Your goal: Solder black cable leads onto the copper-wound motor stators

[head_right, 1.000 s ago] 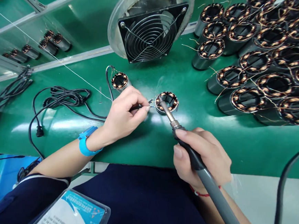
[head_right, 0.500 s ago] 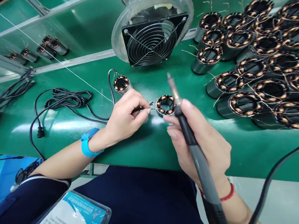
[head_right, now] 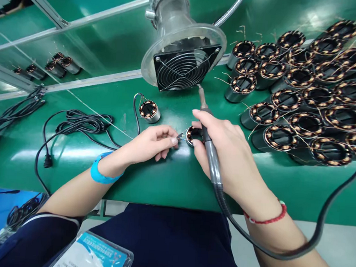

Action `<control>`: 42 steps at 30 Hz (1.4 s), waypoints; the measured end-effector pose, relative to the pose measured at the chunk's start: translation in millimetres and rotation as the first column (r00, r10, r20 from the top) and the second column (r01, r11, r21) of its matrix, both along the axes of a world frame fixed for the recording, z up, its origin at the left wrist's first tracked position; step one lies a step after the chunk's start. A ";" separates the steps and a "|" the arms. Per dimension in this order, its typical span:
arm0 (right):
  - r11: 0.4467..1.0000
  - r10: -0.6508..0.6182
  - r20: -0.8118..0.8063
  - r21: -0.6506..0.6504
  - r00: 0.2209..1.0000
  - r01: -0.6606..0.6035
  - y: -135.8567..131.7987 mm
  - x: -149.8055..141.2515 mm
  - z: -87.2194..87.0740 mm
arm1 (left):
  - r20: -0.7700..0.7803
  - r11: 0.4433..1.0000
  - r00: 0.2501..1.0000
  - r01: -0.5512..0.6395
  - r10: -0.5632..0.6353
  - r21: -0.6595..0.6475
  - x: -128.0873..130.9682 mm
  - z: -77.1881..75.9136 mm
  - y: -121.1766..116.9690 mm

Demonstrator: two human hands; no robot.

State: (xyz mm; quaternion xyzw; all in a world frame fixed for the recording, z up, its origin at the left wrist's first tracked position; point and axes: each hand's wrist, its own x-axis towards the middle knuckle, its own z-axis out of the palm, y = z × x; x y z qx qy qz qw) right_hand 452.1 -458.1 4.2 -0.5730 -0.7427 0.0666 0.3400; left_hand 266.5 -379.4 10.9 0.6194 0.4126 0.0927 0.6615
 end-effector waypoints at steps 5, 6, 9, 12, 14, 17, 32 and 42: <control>0.992 0.119 -0.017 -0.041 0.993 -0.120 11.6 1.0 -14.5 | 0.098 0.942 0.978 -0.145 0.182 -0.304 0.5 7.0 6.8; 0.992 0.119 -0.028 -0.035 0.993 -0.120 11.6 0.0 -16.5 | 0.103 0.926 0.968 -0.185 0.230 -0.331 0.6 6.7 7.2; 0.991 0.131 -0.052 -0.030 0.990 -0.132 8.5 -2.5 -19.4 | 0.085 0.896 0.950 -0.251 0.300 -0.366 0.8 4.8 7.8; 0.990 0.140 -0.079 -0.008 0.987 -0.141 5.7 -2.4 -20.1 | 0.084 0.909 0.955 -0.242 0.285 -0.340 2.1 2.5 7.5; 0.990 0.142 -0.086 0.024 0.986 -0.141 5.5 -1.3 -20.2 | 0.094 0.922 0.959 -0.228 0.269 -0.312 3.9 0.5 6.6; 0.987 0.156 -0.084 0.061 0.984 -0.151 6.4 -0.4 -19.7 | 0.105 0.928 0.956 -0.233 0.273 -0.291 7.3 -2.2 4.4; 0.991 0.044 -0.222 0.132 0.974 -0.015 3.9 -13.6 -18.6 | 0.140 0.968 0.989 0.000 0.036 -0.251 6.7 0.6 0.2; 0.985 -0.009 -0.246 0.166 0.969 0.051 1.5 -7.9 -13.4 | -0.232 0.880 0.973 0.125 -0.018 0.459 -14.9 25.2 1.3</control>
